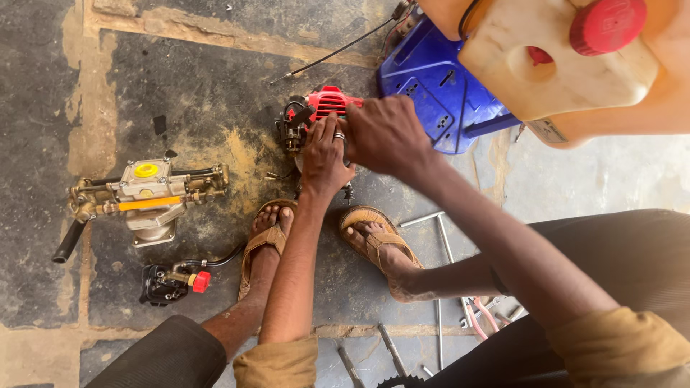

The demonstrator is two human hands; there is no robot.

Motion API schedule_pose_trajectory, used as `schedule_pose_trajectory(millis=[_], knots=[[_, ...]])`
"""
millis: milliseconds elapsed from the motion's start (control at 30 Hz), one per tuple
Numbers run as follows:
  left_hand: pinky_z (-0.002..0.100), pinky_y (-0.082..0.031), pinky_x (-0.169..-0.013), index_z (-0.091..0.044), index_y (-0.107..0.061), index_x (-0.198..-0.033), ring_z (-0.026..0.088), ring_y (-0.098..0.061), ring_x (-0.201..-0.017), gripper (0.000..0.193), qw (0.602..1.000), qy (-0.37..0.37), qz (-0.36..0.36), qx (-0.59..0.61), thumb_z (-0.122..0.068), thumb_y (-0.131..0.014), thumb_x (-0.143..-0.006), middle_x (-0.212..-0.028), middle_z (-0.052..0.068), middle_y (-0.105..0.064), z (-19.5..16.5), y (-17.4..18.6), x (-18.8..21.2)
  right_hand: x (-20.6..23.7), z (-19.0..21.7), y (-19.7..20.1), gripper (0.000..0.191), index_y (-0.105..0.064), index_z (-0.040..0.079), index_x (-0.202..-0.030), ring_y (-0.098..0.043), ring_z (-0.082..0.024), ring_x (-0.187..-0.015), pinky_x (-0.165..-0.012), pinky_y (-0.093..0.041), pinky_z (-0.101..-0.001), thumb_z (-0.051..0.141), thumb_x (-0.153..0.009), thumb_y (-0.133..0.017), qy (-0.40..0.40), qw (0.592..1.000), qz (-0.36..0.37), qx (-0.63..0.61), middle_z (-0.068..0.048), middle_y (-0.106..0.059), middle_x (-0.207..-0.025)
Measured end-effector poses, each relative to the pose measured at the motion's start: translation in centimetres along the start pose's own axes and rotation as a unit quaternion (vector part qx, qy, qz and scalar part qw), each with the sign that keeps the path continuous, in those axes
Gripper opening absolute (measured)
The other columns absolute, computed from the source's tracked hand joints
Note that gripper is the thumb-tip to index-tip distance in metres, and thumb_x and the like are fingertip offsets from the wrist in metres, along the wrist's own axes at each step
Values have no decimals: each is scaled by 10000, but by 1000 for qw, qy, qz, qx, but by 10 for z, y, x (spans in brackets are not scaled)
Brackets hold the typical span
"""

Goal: The person assembles a small engine by attaching a red cooling shroud and tightening bolts with a T-handle wrench. They then attach a pull-start handle and secure it with a screwdriver.

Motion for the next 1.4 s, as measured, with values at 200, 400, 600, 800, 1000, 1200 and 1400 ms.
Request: schedule_pose_trajectory(millis=[200,400,600,800,1000,1200,1400], knots=[[441,-376,-1205,57,-641,-1172,368,-491,-1366,744,1000,10,14,12,-291,-976,-606,-1398,220,-538,-1,4,2,-37,-14,-6,391,-676,6,-920,-559,-192,-792,-677,-463,-379,289,-1121,-495,280,926,-117,-225,-114,-616,-922],[431,-409,-1162,55,-679,-1216,348,-485,-1377,740,997,24,-16,68,-196,-950,-574,-1444,167,-513,-2,15,5,-44,-24,-33,234,-729,-1,-1179,-546,-133,-786,-697,-457,-325,129,-1051,-582,168,805,130,-554,-71,-618,-898],[411,-410,-1164,100,-699,-1090,340,-505,-1330,688,998,16,-24,50,-178,-944,-511,-1498,213,-478,-2,15,1,-32,-16,-34,140,-738,55,-1094,-667,-61,-900,-794,-550,-224,7,-1011,-635,151,691,91,-701,1,-740,-989],[426,-371,-1212,51,-711,-966,363,-511,-1319,494,999,31,24,30,-195,-936,-601,-1447,226,-509,1,7,2,-25,-9,-31,171,-738,66,-993,-638,-51,-863,-795,-533,-220,-36,-1024,-605,115,674,14,-730,13,-715,-934],[416,-354,-1229,114,-618,-1268,343,-510,-1333,823,999,10,-11,31,-201,-936,-578,-1380,201,-542,1,3,4,-24,-6,-39,213,-720,78,-924,-467,-11,-626,-544,-356,-185,-73,-963,-575,0,670,-62,-740,62,-625,-748],[412,-337,-1218,104,-542,-1372,342,-492,-1327,960,999,12,-9,29,-231,-940,-566,-1415,207,-516,-1,6,3,-21,0,-41,220,-723,68,-933,-487,-24,-649,-558,-373,-195,-78,-973,-564,-59,636,-160,-753,41,-637,-803],[434,-325,-1221,87,-539,-1370,346,-486,-1316,916,1000,-5,-12,28,-265,-928,-619,-1395,215,-511,-2,11,3,-28,10,-57,188,-645,77,-947,-446,-40,-585,-500,-351,-215,-101,-912,-592,-220,504,-354,-756,46,-590,-790]])
Point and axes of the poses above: each hand's wrist, its own x-axis away from the middle knuckle, its own y-axis out of the back of the hand, z = x × y, the point moved 3 cm from there along -x, towards the middle knuckle
